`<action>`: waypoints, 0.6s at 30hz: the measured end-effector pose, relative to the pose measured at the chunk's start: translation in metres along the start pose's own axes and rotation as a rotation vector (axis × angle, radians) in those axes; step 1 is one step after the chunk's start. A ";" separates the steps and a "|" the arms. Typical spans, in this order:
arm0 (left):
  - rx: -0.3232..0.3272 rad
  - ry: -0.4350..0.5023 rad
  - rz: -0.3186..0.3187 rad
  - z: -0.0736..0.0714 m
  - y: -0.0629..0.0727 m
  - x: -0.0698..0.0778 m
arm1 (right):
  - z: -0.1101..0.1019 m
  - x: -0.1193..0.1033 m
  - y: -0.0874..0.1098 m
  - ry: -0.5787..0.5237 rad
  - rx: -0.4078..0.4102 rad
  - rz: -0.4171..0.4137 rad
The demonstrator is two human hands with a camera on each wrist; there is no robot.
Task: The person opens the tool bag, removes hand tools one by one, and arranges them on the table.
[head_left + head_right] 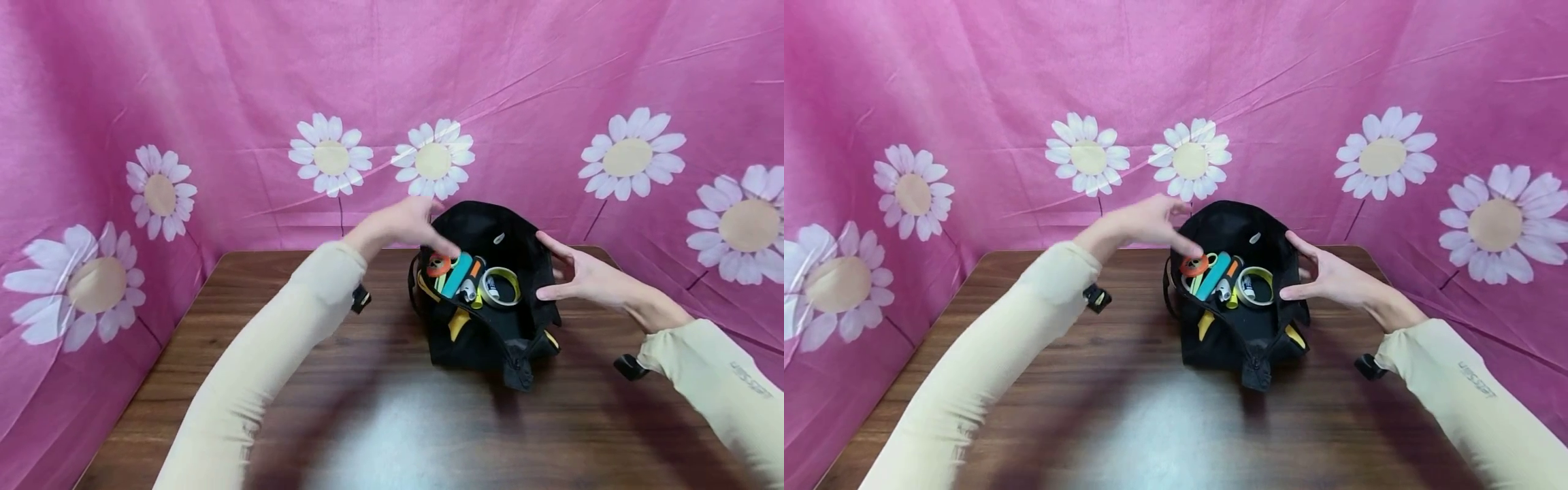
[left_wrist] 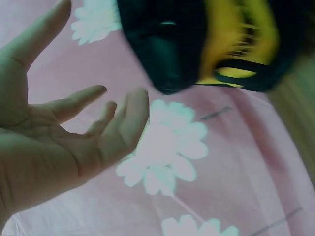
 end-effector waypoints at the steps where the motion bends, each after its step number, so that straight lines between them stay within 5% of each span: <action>1: -0.007 0.090 -0.015 -0.005 -0.004 0.007 | 0.001 -0.001 -0.001 -0.014 -0.008 0.000; 5: -0.015 0.405 -0.075 -0.014 -0.021 0.028 | 0.006 -0.001 -0.002 -0.102 -0.038 -0.011; 9: 0.007 0.567 -0.116 -0.007 -0.045 0.035 | 0.011 0.004 -0.001 -0.167 -0.034 0.016; 18: -0.002 0.797 -0.319 0.056 -0.095 -0.010 | 0.010 0.013 0.012 -0.202 -0.026 0.056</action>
Point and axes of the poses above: each hand's wrist, its own y-axis away from the middle knuckle, its own z-axis out of the palm, x = y × z, the point moved 9 cm from there along -y, towards the middle knuckle
